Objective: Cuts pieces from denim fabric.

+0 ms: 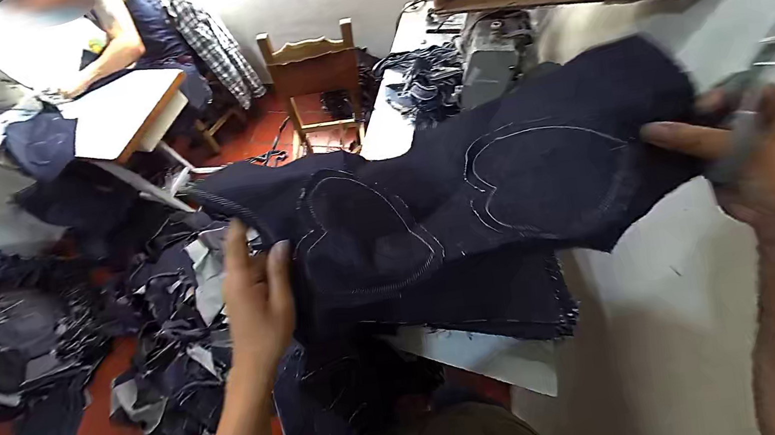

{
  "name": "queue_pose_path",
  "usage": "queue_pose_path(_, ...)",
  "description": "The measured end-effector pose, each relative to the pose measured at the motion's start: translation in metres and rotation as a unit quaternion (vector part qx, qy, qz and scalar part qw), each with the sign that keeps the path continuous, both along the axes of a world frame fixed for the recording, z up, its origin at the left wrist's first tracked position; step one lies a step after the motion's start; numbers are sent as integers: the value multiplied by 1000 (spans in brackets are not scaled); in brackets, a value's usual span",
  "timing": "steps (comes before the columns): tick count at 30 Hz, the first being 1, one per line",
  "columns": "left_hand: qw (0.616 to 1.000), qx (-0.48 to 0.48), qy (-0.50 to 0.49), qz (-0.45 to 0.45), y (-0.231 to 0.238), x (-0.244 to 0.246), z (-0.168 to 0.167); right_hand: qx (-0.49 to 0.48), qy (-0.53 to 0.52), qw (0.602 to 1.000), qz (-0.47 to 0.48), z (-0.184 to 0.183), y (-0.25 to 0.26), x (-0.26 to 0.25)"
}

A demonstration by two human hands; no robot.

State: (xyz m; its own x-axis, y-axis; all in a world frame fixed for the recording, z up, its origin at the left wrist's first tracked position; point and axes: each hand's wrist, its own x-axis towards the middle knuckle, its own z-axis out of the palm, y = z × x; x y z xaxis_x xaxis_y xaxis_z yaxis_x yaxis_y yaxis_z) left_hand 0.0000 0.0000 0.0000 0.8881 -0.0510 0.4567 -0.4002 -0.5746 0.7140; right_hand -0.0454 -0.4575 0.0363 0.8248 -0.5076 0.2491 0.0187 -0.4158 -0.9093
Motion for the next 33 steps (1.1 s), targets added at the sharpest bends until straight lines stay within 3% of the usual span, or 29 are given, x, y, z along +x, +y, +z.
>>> queue_pose_path(2, 989, 100, 105, 18, -26, 15, -39, -80, 132, 986, -60, -25, -12, 21)
queue_pose_path(5, 944, 222, 242, 27, -50, 32, -85, -131, 266, 950, -96, -108, -15, 32)
queue_pose_path(7, 928, 247, 279, 28, -52, 37, -98, -118, 284, 944, -124, -154, 17, 13)
queue_pose_path(9, 930, 222, 291, 34, -47, 43, -98, -85, 244, 962, -92, -179, 73, -5)
queue_pose_path(13, 879, 273, 390, -38, -36, 67, -64, -29, 140, 983, 119, -177, 206, -8)
queue_pose_path(15, 847, 302, 425, -104, -27, 88, -53, -69, 95, 972, 203, -165, 255, 8)
queue_pose_path(17, 846, 274, 424, -170, -9, 107, -55, -120, 76, 964, 224, -166, 288, 24)
queue_pose_path(18, 862, 248, 395, -200, 3, 112, -59, -135, 80, 965, 211, -170, 298, 28)
queue_pose_path(20, 927, 173, 231, -240, 34, 102, -72, -189, 70, 965, 170, -181, 306, 32)
queue_pose_path(22, 973, 100, -15, -208, 66, 64, -105, -247, 53, 954, 164, -185, 305, 31)
queue_pose_path(23, 978, 73, -85, -177, 81, 41, -132, -278, 42, 944, 173, -184, 303, 30)
queue_pose_path(24, 981, 66, -85, -162, 94, 19, -159, -306, 32, 933, 185, -181, 301, 30)
queue_pose_path(26, 987, 63, 6, -145, 110, -16, -212, -320, 47, 923, 207, -175, 296, 27)
queue_pose_path(28, 980, 63, 112, -151, 114, -33, -256, -250, 89, 936, 231, -173, 287, 25)
queue_pose_path(31, 944, 72, 234, -222, 103, -47, -271, -165, 129, 945, 252, -179, 267, 22)
queue_pose_path(33, 942, 71, 248, -216, 94, -53, -267, -165, 150, 931, 290, -179, 255, 22)
